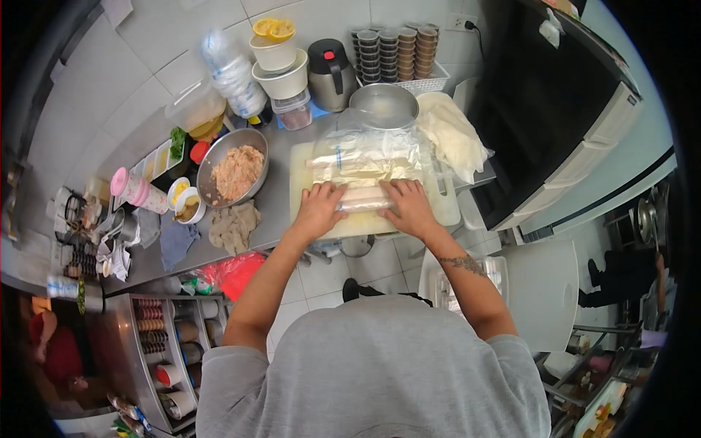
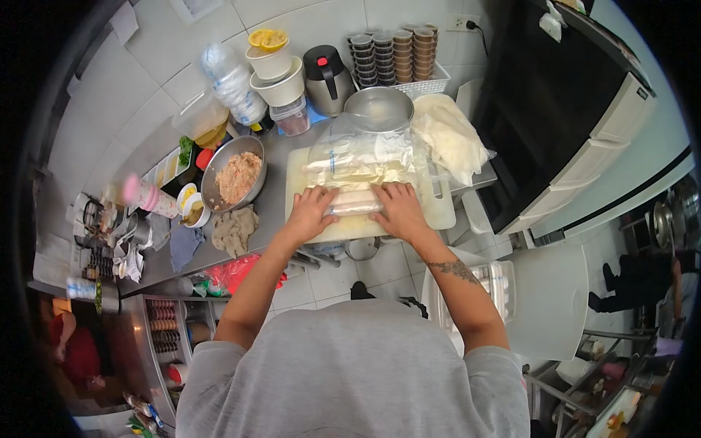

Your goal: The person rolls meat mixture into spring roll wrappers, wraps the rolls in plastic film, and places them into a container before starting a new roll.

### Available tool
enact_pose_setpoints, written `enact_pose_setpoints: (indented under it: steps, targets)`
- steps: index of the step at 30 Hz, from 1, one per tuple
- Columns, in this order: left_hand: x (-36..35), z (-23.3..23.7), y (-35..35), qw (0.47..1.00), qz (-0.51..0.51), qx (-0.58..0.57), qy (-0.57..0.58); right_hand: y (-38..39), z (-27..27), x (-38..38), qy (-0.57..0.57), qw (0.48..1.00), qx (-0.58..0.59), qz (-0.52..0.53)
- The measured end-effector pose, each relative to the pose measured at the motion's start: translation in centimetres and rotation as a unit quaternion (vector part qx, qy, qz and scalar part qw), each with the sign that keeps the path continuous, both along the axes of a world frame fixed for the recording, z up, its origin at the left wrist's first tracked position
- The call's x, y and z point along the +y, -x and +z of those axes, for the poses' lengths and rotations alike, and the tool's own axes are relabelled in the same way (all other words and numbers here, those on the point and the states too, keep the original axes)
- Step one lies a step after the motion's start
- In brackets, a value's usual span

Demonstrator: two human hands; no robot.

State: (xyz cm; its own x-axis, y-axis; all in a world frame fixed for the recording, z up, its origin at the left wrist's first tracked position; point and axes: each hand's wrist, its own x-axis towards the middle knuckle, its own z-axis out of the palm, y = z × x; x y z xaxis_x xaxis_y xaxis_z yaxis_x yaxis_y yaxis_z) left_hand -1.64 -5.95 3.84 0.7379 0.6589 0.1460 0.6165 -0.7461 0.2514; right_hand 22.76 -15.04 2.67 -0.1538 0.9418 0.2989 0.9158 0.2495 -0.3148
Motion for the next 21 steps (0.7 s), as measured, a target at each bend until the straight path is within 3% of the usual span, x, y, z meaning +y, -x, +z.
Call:
enact_pose_setpoints:
  steps: [8,19,21]
  targets:
    - [0.1,0.2,-0.3,0.997,0.012,-0.070,0.005,2.1,-1.0,-0.3,-0.049,0.999,-0.002,-0.017]
    - [5.2,-0.9,-3.0,0.990,-0.022,-0.053,0.133,5.2,-0.8,2.9,-0.078,0.996,0.035,-0.024]
    - [5.7,-0.9,-3.3,0.987,-0.030,-0.034,0.157,5.5,-1.1,3.9,-0.015,0.999,0.025,-0.044]
